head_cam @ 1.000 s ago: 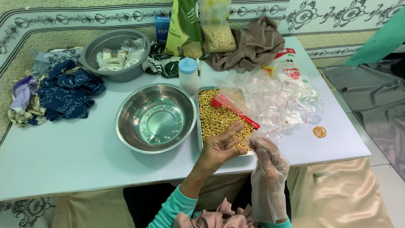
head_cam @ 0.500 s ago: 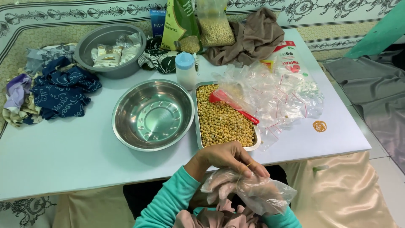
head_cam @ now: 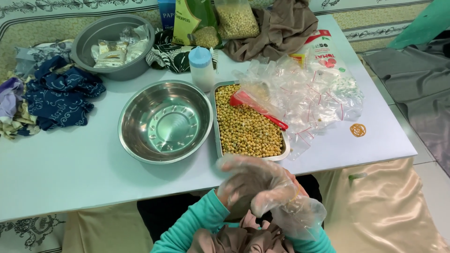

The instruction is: The person puts on disposable gloves, scoops yellow split peas from a tray into a metal bowl, adds water from a squeeze bottle, and mixes the peas by hand. The person then picks up individual peas to inspect them.

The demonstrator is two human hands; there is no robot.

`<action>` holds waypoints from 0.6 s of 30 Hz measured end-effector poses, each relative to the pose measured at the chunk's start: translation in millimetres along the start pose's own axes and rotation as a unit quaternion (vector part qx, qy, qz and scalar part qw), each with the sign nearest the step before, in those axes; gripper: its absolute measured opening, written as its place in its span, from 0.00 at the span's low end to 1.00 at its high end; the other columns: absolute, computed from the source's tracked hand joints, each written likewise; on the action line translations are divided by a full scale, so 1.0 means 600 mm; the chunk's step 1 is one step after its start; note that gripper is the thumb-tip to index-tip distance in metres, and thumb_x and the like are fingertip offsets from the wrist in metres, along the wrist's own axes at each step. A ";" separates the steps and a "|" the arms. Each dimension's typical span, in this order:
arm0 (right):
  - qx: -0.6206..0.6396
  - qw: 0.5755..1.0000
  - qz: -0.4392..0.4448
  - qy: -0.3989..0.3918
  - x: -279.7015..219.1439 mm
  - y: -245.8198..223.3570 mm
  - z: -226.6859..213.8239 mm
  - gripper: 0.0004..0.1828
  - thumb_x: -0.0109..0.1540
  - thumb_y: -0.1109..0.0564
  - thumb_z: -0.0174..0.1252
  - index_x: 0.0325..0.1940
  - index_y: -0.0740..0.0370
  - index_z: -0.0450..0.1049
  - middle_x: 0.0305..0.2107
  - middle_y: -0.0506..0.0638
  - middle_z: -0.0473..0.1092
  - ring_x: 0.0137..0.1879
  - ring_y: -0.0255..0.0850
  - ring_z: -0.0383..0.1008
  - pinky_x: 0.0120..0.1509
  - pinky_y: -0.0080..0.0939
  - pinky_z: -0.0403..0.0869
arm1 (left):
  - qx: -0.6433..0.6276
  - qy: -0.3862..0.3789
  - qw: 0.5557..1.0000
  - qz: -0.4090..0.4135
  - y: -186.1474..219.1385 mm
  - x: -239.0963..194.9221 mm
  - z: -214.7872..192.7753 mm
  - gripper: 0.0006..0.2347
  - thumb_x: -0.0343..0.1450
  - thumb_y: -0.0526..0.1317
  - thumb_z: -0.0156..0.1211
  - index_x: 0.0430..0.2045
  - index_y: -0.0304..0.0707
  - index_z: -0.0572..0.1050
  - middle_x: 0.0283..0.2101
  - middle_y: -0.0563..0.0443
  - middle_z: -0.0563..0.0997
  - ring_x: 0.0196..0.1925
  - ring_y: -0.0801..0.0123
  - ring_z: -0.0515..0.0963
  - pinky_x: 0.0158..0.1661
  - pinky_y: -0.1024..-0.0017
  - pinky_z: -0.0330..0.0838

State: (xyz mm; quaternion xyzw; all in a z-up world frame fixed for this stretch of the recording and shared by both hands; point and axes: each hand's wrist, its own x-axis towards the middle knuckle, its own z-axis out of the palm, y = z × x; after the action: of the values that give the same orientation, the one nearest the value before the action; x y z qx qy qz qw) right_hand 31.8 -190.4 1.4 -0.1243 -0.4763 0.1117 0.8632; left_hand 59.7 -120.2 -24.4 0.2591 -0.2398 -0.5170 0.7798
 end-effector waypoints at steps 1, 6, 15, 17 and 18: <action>0.000 1.000 0.000 0.001 0.006 -0.017 -0.015 0.49 0.54 0.80 0.57 0.73 0.86 0.37 0.63 0.95 0.40 0.62 0.85 0.61 0.61 0.75 0.72 | -0.008 0.021 1.000 0.022 -0.015 0.001 -0.001 0.08 0.77 0.30 0.56 0.48 0.26 0.77 0.48 0.40 0.81 0.46 0.71 0.82 0.47 0.74 0.77; -0.127 0.978 -0.097 0.134 -0.017 -0.076 -0.067 0.42 0.67 0.60 0.53 0.80 0.67 0.39 0.66 0.81 0.51 0.67 0.76 0.63 0.67 0.74 0.69 | -0.049 0.126 0.982 0.134 -0.067 -0.003 0.015 0.08 0.76 0.27 0.51 0.47 0.29 0.74 0.48 0.46 0.79 0.44 0.73 0.79 0.46 0.76 0.74; -0.198 0.927 -0.105 0.302 -0.018 -0.117 -0.058 0.33 0.72 0.41 0.52 0.79 0.55 0.57 0.66 0.62 0.66 0.71 0.58 0.68 0.74 0.60 0.71 | 0.477 0.281 0.751 0.360 -0.005 -0.023 0.078 0.06 0.70 0.31 0.64 0.39 0.37 0.76 0.44 0.51 0.76 0.45 0.65 0.77 0.50 0.70 0.73; -0.196 0.922 -0.100 0.319 -0.030 -0.121 -0.063 0.34 0.72 0.42 0.54 0.78 0.55 0.58 0.65 0.62 0.67 0.70 0.57 0.69 0.73 0.59 0.72 | 0.527 0.278 0.717 0.362 -0.003 -0.021 0.080 0.06 0.70 0.33 0.65 0.38 0.37 0.78 0.43 0.51 0.76 0.43 0.65 0.76 0.48 0.69 0.72; -0.195 0.918 -0.095 0.331 -0.031 -0.125 -0.069 0.34 0.71 0.43 0.55 0.78 0.55 0.58 0.64 0.62 0.67 0.69 0.56 0.69 0.72 0.58 0.73 | 0.578 0.271 0.677 0.366 0.003 -0.018 0.078 0.06 0.69 0.34 0.67 0.38 0.38 0.80 0.42 0.52 0.76 0.42 0.66 0.76 0.46 0.69 0.72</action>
State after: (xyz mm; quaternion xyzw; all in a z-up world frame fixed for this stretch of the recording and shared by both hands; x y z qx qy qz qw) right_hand 63.1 -271.4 -10.5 -0.2741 -0.1858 -0.1137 0.9367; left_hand 27.0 -117.0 10.6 0.6782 -0.3446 0.1443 0.6329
